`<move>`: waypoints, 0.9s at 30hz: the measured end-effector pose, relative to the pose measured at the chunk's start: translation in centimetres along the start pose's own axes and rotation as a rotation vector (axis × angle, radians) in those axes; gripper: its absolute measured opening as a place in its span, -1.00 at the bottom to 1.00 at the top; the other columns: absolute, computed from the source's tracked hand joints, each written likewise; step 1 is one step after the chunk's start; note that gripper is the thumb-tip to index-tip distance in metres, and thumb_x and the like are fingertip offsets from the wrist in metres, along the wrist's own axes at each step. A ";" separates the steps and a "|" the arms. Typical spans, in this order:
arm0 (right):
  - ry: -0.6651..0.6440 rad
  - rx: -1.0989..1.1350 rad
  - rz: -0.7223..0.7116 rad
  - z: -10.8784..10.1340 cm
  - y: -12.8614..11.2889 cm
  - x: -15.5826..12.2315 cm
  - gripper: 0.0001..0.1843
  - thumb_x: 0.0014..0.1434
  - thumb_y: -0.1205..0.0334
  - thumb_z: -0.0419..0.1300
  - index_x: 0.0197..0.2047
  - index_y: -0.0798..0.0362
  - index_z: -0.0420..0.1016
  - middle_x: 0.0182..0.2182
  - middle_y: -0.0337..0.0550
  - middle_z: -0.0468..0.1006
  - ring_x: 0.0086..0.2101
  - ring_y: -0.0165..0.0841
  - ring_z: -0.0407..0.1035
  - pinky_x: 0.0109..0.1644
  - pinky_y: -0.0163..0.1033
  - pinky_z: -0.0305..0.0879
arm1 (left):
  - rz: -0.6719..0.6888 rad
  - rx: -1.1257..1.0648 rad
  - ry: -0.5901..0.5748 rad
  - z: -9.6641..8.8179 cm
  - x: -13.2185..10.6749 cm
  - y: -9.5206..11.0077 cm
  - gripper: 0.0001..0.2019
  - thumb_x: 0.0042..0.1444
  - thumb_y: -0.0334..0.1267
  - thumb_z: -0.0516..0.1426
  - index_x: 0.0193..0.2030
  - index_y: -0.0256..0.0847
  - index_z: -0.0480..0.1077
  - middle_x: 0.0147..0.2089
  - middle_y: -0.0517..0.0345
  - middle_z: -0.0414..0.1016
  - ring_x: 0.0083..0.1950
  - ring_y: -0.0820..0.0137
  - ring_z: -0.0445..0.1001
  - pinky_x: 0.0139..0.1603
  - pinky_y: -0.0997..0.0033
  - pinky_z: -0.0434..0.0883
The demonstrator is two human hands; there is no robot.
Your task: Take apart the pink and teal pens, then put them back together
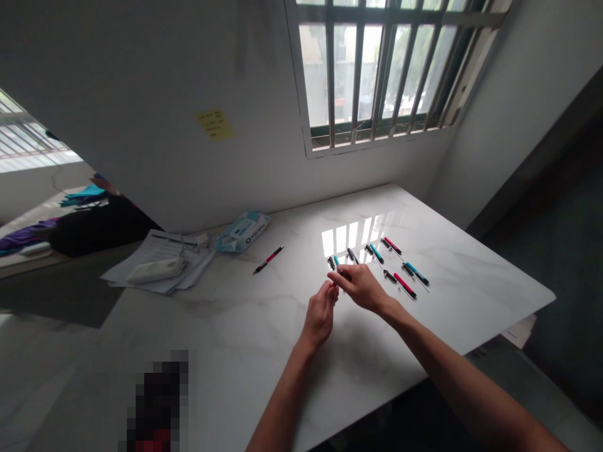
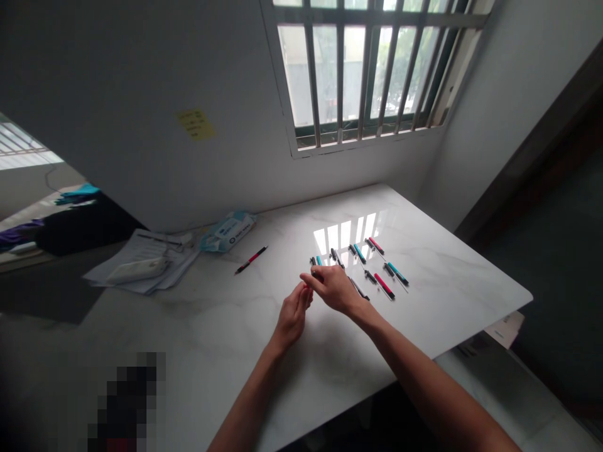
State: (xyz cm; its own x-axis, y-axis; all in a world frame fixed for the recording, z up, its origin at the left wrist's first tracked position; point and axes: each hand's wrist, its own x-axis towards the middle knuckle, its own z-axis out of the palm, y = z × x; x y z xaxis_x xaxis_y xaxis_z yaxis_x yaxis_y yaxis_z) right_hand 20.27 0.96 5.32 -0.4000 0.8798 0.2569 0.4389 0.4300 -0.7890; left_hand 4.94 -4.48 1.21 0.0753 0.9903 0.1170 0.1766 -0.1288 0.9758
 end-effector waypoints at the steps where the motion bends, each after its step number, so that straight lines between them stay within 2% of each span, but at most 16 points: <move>1: -0.014 0.016 -0.029 -0.2 0.0 0.0 -0.50 0.43 -0.06 0.11 -0.49 0.00 0.21 -0.60 -0.35 0.25 -0.53 -0.43 0.12 -0.40 -0.25 0.02 | -0.036 -0.093 -0.040 0.0 0.1 -0.1 -0.58 0.40 0.16 0.00 -0.29 -0.14 0.28 -0.39 0.22 0.25 -0.39 0.41 0.19 -0.34 0.40 0.19; 3: -0.050 0.057 -0.071 -0.6 0.0 0.0 -0.64 0.43 0.02 0.11 -0.38 0.00 0.30 -0.52 -0.32 0.36 -0.48 -0.41 0.21 -0.37 -0.26 0.10 | -0.091 -0.250 -0.086 0.0 0.2 -0.3 -0.56 0.36 0.20 0.04 -0.30 -0.15 0.24 -0.41 0.27 0.16 -0.43 0.45 0.11 -0.40 0.43 0.14; 5: -0.081 0.109 -0.094 -1.0 0.0 -0.1 -0.76 0.42 0.06 0.13 -0.25 0.00 0.41 -0.40 -0.26 0.47 -0.40 -0.38 0.32 -0.31 -0.26 0.21 | -0.104 -0.328 -0.080 0.0 0.3 -0.3 -0.54 0.33 0.23 0.07 -0.30 -0.16 0.22 -0.41 0.30 0.11 -0.44 0.48 0.05 -0.42 0.44 0.10; 9: -0.029 0.225 -0.089 -0.9 -0.1 -0.2 -0.81 0.32 0.07 0.27 -0.17 0.01 0.52 -0.30 -0.19 0.55 -0.29 -0.33 0.42 -0.20 -0.23 0.37 | -0.080 -0.333 -0.056 0.2 0.3 -0.2 -0.54 0.33 0.23 0.08 -0.21 -0.19 0.30 -0.40 0.29 0.11 -0.42 0.47 0.06 -0.40 0.43 0.10; 11: -0.063 0.329 -0.088 -0.7 -0.3 -0.4 -0.84 0.35 0.12 0.22 -0.11 0.01 0.54 -0.21 -0.15 0.60 -0.23 -0.33 0.48 -0.12 -0.20 0.43 | -0.078 -0.333 -0.078 0.2 0.3 -0.2 -0.55 0.34 0.21 0.05 -0.17 -0.20 0.32 -0.39 0.28 0.11 -0.40 0.45 0.08 -0.38 0.41 0.12; 13: -0.123 0.405 -0.096 -0.5 -0.5 -0.6 -0.78 0.36 0.19 0.20 0.05 -0.04 0.52 -0.10 -0.13 0.61 -0.12 -0.31 0.51 -0.03 -0.17 0.46 | -0.078 -0.301 -0.092 0.1 0.3 -0.3 -0.58 0.33 0.17 0.07 -0.20 -0.20 0.31 -0.39 0.27 0.12 -0.38 0.44 0.09 -0.35 0.40 0.15; 15: -0.091 0.386 -0.083 -0.4 -0.7 -0.7 -0.63 0.27 0.20 0.30 0.15 -0.08 0.50 -0.06 -0.13 0.61 -0.04 -0.28 0.51 0.03 -0.13 0.46 | -0.078 -0.216 -0.084 0.0 0.2 -0.4 -0.66 0.26 0.07 0.14 -0.25 -0.19 0.27 -0.38 0.27 0.14 -0.35 0.43 0.10 -0.32 0.39 0.17; 18: 0.015 0.340 -0.041 -0.3 -0.7 -0.7 -0.59 0.18 0.21 0.38 0.11 -0.07 0.55 -0.17 -0.18 0.62 -0.13 -0.29 0.53 0.05 -0.10 0.47 | -0.085 -0.094 -0.057 -0.2 0.2 -0.7 -0.78 0.15 -0.13 0.19 -0.29 -0.17 0.23 -0.37 0.28 0.13 -0.33 0.43 0.10 -0.31 0.40 0.16; 20: -0.023 0.394 -0.043 -0.3 -0.6 -0.6 -0.61 0.23 0.25 0.30 0.14 -0.08 0.54 -0.20 -0.21 0.64 -0.15 -0.31 0.55 0.10 -0.07 0.46 | -0.088 -0.068 -0.049 -0.2 0.2 -0.8 -0.84 0.11 -0.23 0.17 -0.29 -0.17 0.22 -0.37 0.29 0.11 -0.34 0.44 0.10 -0.33 0.41 0.14; 22: -0.067 0.423 -0.056 -0.5 -0.5 -0.6 -0.53 0.23 0.29 0.29 0.21 -0.10 0.49 -0.13 -0.19 0.66 -0.07 -0.29 0.56 0.16 -0.04 0.44 | -0.085 -0.063 -0.053 -0.2 0.2 -0.9 -0.85 0.07 -0.28 0.15 -0.27 -0.17 0.23 -0.38 0.31 0.11 -0.35 0.45 0.10 -0.34 0.42 0.14; 24: -0.034 0.390 -0.054 -0.6 -0.4 -0.6 -0.49 0.18 0.30 0.34 0.20 -0.10 0.50 -0.07 -0.16 0.66 -0.02 -0.27 0.55 0.19 -0.02 0.42 | -0.082 -0.065 -0.057 -0.2 0.2 -0.9 -0.85 0.05 -0.30 0.14 -0.26 -0.17 0.24 -0.38 0.32 0.11 -0.36 0.45 0.10 -0.35 0.42 0.14; 27: -0.041 0.394 -0.055 -0.7 -0.5 -0.7 -0.54 0.21 0.30 0.30 0.19 -0.09 0.51 -0.11 -0.16 0.67 -0.05 -0.27 0.57 0.20 -0.01 0.42 | -0.081 -0.065 -0.049 -0.1 0.2 -0.9 -0.85 0.02 -0.32 0.14 -0.27 -0.16 0.24 -0.39 0.33 0.10 -0.37 0.45 0.09 -0.36 0.42 0.13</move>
State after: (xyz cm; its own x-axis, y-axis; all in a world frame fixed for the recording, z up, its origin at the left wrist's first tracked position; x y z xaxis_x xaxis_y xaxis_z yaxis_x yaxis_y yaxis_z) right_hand 20.87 0.28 5.89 -0.4493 0.8455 0.2886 0.0769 0.3584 -0.9304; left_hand 4.69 -4.13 0.37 0.1116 0.9933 0.0295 0.1199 -0.0429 0.9919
